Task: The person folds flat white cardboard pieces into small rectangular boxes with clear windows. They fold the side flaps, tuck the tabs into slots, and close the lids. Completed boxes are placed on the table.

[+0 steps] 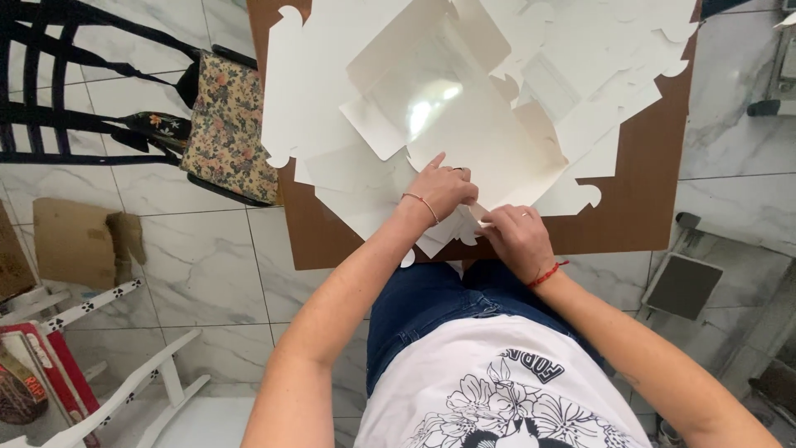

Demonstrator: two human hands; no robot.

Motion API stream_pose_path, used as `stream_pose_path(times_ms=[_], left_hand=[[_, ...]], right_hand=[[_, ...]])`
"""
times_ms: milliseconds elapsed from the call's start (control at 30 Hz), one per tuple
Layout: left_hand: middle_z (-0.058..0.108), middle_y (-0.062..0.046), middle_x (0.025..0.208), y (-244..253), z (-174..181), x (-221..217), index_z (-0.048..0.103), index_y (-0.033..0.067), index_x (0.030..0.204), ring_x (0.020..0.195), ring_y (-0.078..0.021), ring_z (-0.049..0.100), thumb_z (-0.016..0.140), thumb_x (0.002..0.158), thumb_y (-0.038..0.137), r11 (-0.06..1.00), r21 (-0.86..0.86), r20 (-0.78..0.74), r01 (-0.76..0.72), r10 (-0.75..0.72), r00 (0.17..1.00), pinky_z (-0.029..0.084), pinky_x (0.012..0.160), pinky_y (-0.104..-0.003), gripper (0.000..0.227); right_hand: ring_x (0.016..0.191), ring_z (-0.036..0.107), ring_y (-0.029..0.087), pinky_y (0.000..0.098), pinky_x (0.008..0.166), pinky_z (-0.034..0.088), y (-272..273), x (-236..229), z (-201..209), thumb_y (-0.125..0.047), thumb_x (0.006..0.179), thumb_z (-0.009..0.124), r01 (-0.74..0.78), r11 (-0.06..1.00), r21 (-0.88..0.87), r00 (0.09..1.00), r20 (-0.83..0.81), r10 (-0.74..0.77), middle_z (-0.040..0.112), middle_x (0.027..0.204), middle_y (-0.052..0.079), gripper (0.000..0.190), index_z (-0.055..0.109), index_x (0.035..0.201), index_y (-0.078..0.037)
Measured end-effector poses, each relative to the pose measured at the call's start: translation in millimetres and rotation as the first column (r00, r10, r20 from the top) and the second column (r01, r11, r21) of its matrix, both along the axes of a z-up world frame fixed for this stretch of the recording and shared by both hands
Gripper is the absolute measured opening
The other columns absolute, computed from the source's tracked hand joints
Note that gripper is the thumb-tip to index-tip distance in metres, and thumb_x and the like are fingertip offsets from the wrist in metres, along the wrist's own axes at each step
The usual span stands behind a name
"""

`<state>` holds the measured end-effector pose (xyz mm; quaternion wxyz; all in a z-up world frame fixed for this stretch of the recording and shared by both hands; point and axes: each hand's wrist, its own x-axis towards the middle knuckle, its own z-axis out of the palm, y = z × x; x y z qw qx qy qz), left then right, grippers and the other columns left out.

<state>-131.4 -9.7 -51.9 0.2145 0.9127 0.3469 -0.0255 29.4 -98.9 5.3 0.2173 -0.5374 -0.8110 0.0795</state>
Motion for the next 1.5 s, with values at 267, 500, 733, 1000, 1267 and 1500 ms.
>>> stream_pose_path(times_ms=[267, 500, 733, 1000, 1267, 1500], left_hand=[[0.058, 0.006, 0.078, -4.4, 14.0, -7.9, 0.059, 0.0304, 0.070, 0.077, -0.0173, 0.061, 0.061, 0.068, 0.037, 0.991, 0.137, 0.109, -0.010, -0.005, 0.994, 0.023, 0.101, -0.051, 0.007], [0.062, 0.017, 0.087, -11.1, 78.9, -53.8, 0.062, 0.0440, 0.070, 0.108, -0.0078, 0.048, 0.062, 0.071, 0.029, 1.000, 0.002, -0.203, -0.027, 0.027, 0.979, 0.002, 0.101, -0.063, 0.015], [0.060, 0.007, 0.085, -7.2, 66.9, -17.2, 0.061, 0.0302, 0.081, 0.095, -0.0151, 0.055, 0.062, 0.065, 0.013, 0.944, 0.023, -0.030, -0.329, 0.330, 0.944, 0.020, 0.101, -0.056, 0.023], [0.062, -0.011, 0.084, -36.0, -22.3, 43.5, 0.058, 0.0125, 0.101, 0.083, -0.0321, 0.062, 0.048, 0.075, 0.027, 0.490, -0.580, -0.344, -0.650, 0.576, 0.741, 0.050, 0.069, -0.043, 0.032], [0.064, -0.005, 0.095, -37.1, 24.8, 6.8, 0.060, 0.0262, 0.105, 0.099, -0.0269, 0.057, 0.058, 0.069, 0.038, 0.335, -0.761, -0.266, -0.556, 0.620, 0.738, 0.046, 0.086, -0.039, 0.038], [0.065, -0.008, 0.090, -37.9, 56.4, 6.7, 0.060, 0.0181, 0.106, 0.089, -0.0257, 0.061, 0.056, 0.069, 0.037, 0.048, -0.853, -0.346, -0.520, 0.694, 0.632, 0.050, 0.078, -0.036, 0.041]], right_hand=[[0.077, 0.052, 0.025, 0.0325, 0.068, 0.046, 26.9, -14.1, 15.6, -0.027, 0.062, 0.076, 0.155, 0.970, -0.187, 0.980, -0.094, -0.175, 0.040, 0.083, 0.005, 0.042, 0.048, 0.089, -0.011], [0.087, 0.058, 0.019, 0.0304, 0.073, 0.048, 52.3, 7.6, 70.0, -0.016, 0.075, 0.068, 0.063, 0.978, -0.197, 0.959, -0.259, -0.114, 0.058, 0.092, 0.000, 0.012, 0.061, 0.085, -0.017], [0.077, 0.060, 0.017, 0.0262, 0.064, 0.052, 112.9, 58.7, 30.7, -0.009, 0.087, 0.052, 0.347, 0.682, -0.643, 0.725, -0.278, -0.631, 0.061, 0.089, 0.007, 0.014, 0.061, 0.097, -0.013], [0.071, 0.063, 0.019, 0.0293, 0.064, 0.055, 106.0, 24.0, -39.9, -0.020, 0.081, 0.059, -0.076, 0.119, -0.990, 0.499, -0.141, -0.855, 0.062, 0.085, 0.014, 0.032, 0.053, 0.103, 0.002], [0.068, 0.059, 0.010, 0.0190, 0.058, 0.050, 93.9, 8.0, -15.7, -0.027, 0.071, 0.072, -0.057, 0.195, -0.979, 0.550, -0.194, -0.812, 0.062, 0.081, 0.004, 0.038, 0.059, 0.102, -0.008], [0.098, 0.055, 0.028, 0.0360, 0.082, 0.044, 59.7, 21.0, -33.7, -0.040, 0.051, 0.082, 0.104, 0.340, -0.935, 0.881, -0.072, -0.467, 0.061, 0.098, 0.011, 0.068, 0.056, 0.106, -0.009]])
